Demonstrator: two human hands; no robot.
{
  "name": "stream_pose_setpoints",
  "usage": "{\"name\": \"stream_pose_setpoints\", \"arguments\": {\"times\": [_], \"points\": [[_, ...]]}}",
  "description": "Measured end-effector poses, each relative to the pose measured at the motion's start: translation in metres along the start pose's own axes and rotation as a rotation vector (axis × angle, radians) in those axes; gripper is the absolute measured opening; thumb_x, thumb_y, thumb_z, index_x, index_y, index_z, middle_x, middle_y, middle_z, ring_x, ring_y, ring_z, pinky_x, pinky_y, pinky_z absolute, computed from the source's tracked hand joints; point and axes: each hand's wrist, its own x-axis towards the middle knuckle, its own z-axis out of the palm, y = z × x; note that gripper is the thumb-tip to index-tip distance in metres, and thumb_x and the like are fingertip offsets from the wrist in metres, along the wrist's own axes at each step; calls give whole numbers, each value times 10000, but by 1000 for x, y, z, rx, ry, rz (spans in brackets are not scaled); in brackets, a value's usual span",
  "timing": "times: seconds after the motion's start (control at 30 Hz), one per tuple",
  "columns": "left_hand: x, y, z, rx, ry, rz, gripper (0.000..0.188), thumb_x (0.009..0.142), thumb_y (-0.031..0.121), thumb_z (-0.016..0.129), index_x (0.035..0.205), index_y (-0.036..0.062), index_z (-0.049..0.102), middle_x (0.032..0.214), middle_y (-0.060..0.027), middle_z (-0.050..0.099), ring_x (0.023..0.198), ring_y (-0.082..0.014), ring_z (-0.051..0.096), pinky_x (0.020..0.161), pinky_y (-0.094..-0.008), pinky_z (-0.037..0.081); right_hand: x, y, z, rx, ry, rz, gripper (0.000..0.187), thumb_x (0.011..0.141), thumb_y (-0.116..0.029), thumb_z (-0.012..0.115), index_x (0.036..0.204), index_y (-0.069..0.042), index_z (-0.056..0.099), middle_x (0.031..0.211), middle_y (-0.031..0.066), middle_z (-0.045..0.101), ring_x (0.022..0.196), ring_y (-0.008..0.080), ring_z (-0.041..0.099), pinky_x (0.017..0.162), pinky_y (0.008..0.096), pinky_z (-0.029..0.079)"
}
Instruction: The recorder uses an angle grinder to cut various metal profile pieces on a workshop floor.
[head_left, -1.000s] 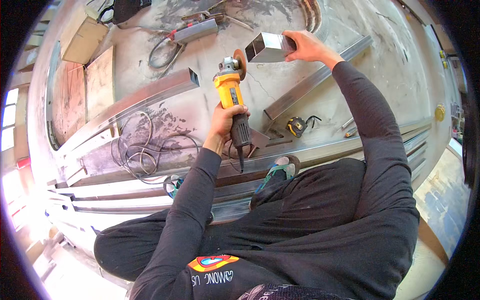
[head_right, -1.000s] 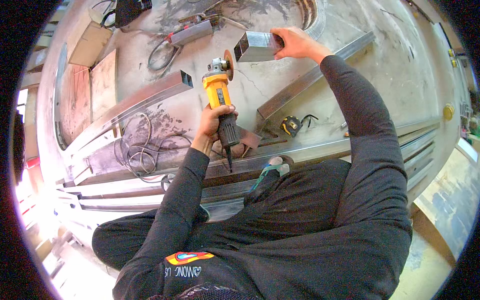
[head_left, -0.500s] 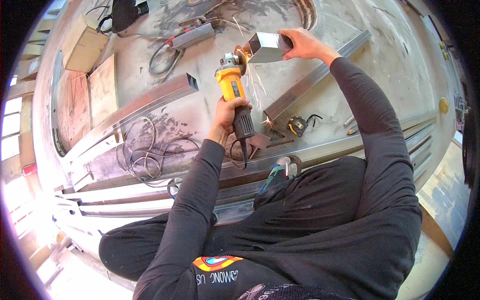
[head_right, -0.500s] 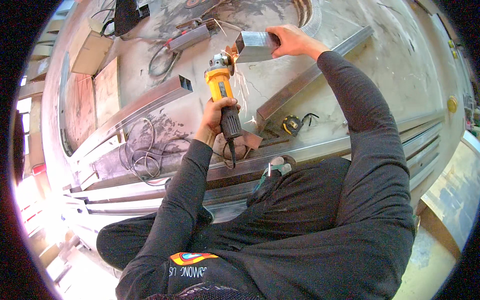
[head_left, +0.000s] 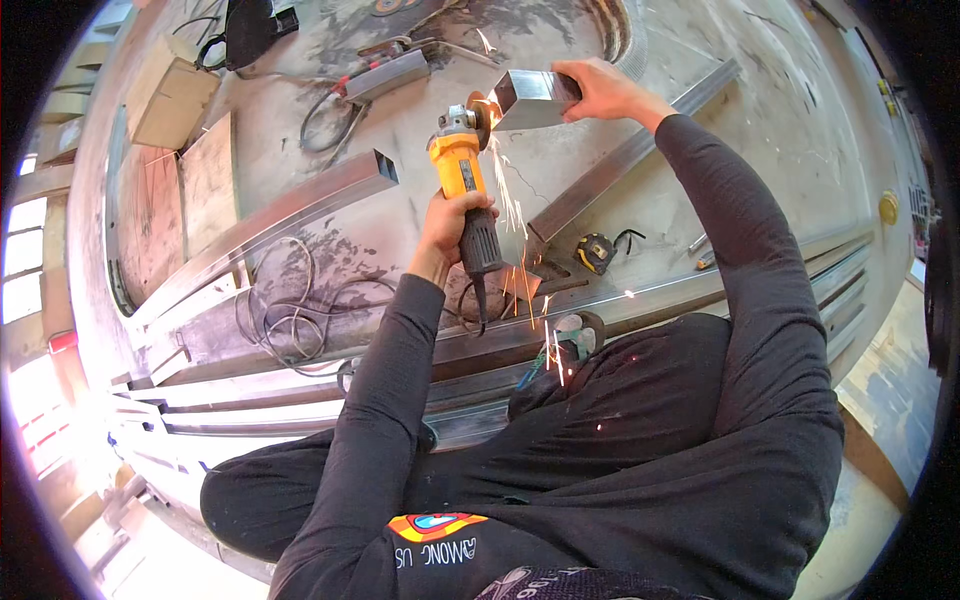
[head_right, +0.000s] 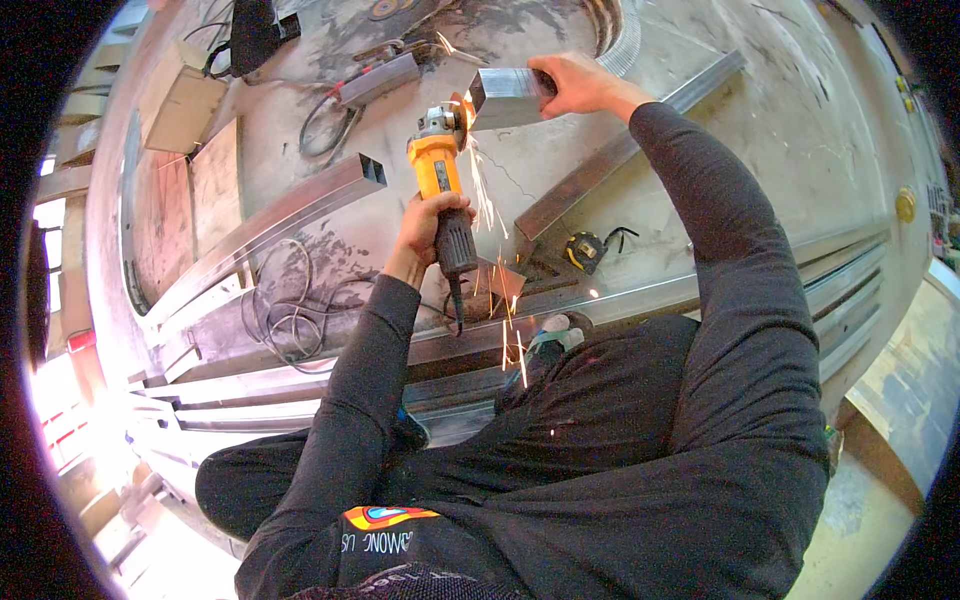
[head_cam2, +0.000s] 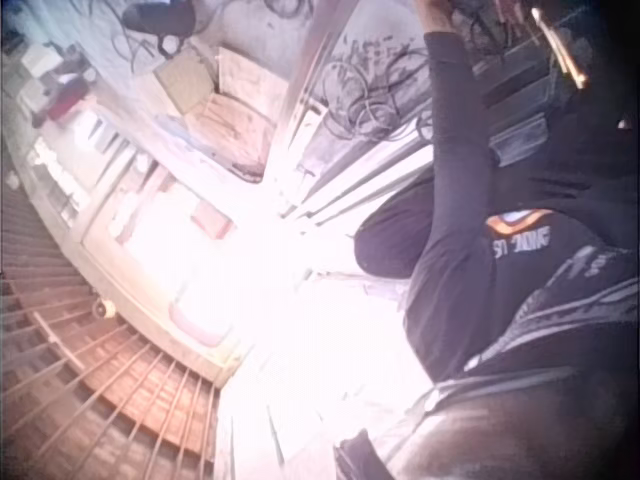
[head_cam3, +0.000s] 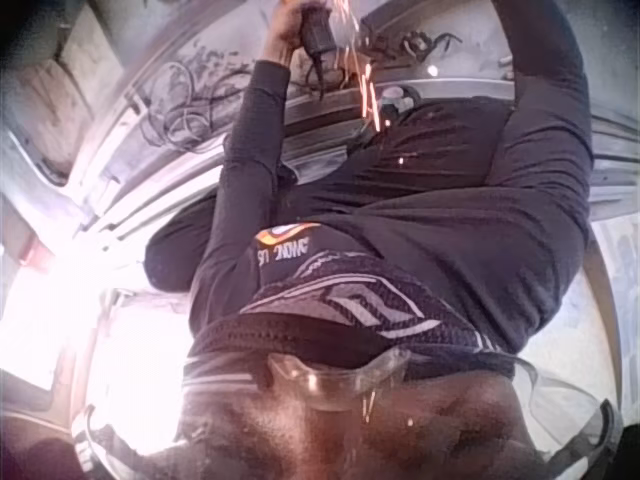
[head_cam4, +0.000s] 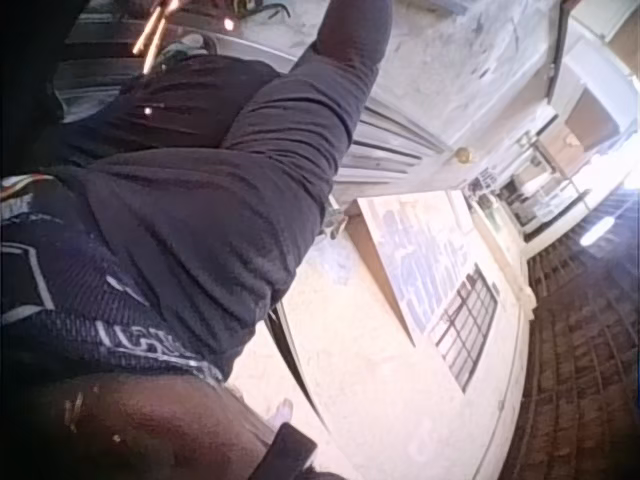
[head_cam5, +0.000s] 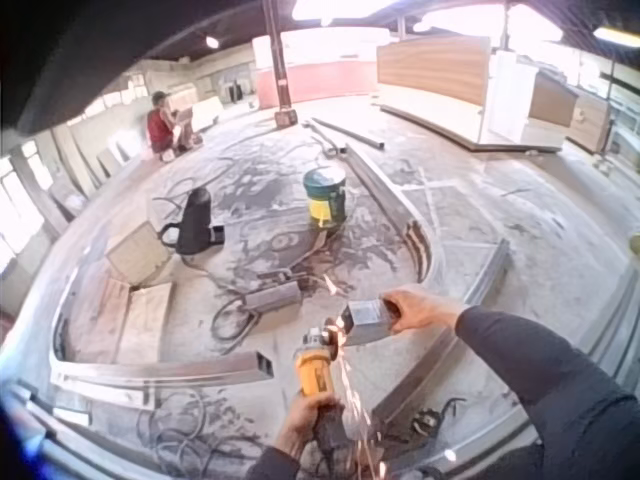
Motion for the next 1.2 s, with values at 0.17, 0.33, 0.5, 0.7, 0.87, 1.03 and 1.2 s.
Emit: {"name": "stream_pose_setpoints", "arguments": {"times": [0.17,0.33,0.5,0.7,0.87,1.03,1.2], "points": [[4,0,-8,-163,-9,-73,322,769,35,707,1043,-30,550,806,-98,638,670,-223,682,600,-339,582,0,0,1,17,40,-33,508,625,-178,846,1014,-4,570,881,189,662,843,390,639,760,445,491],[-37,-5,-12,-35,20,-74,272,778,83,728,984,-21,584,816,-97,661,685,-216,692,643,-340,600,-1,5,2,22,46,-10,528,626,-178,848,1052,-8,588,882,191,663,838,382,647,749,439,499],[-55,0,-10,2,1,-76,327,768,86,737,1027,-33,577,830,-95,660,701,-213,694,664,-337,600,2,3,6,2,47,-31,537,623,-189,847,1057,-6,592,866,190,660,819,374,652,741,438,501],[-54,1,-4,3,3,-79,390,748,28,741,1080,-21,542,846,-93,637,704,-213,682,660,-341,591,3,3,6,-23,62,-41,504,606,-203,829,1014,-8,606,849,188,676,799,373,664,715,443,508],[-45,-2,1,45,-1,-46,336,766,89,736,1030,-34,568,849,-100,653,711,-224,692,664,-347,598,-1,6,8,-1,87,-34,503,625,-201,828,1027,-6,597,866,181,670,824,358,665,735,436,505],[-39,1,-6,-3,1,-78,434,743,19,737,1115,-28,520,867,-100,632,699,-230,685,647,-353,593,4,4,5,-39,42,-9,500,616,-227,823,1013,-11,609,887,166,691,872,335,683,748,449,512],[-43,-8,1,65,0,-52,305,770,93,735,1007,-22,581,819,-92,648,702,-213,692,642,-340,591,0,14,4,-13,60,-23,509,609,-223,830,1017,-11,612,871,170,688,843,352,683,754,453,512]]}}
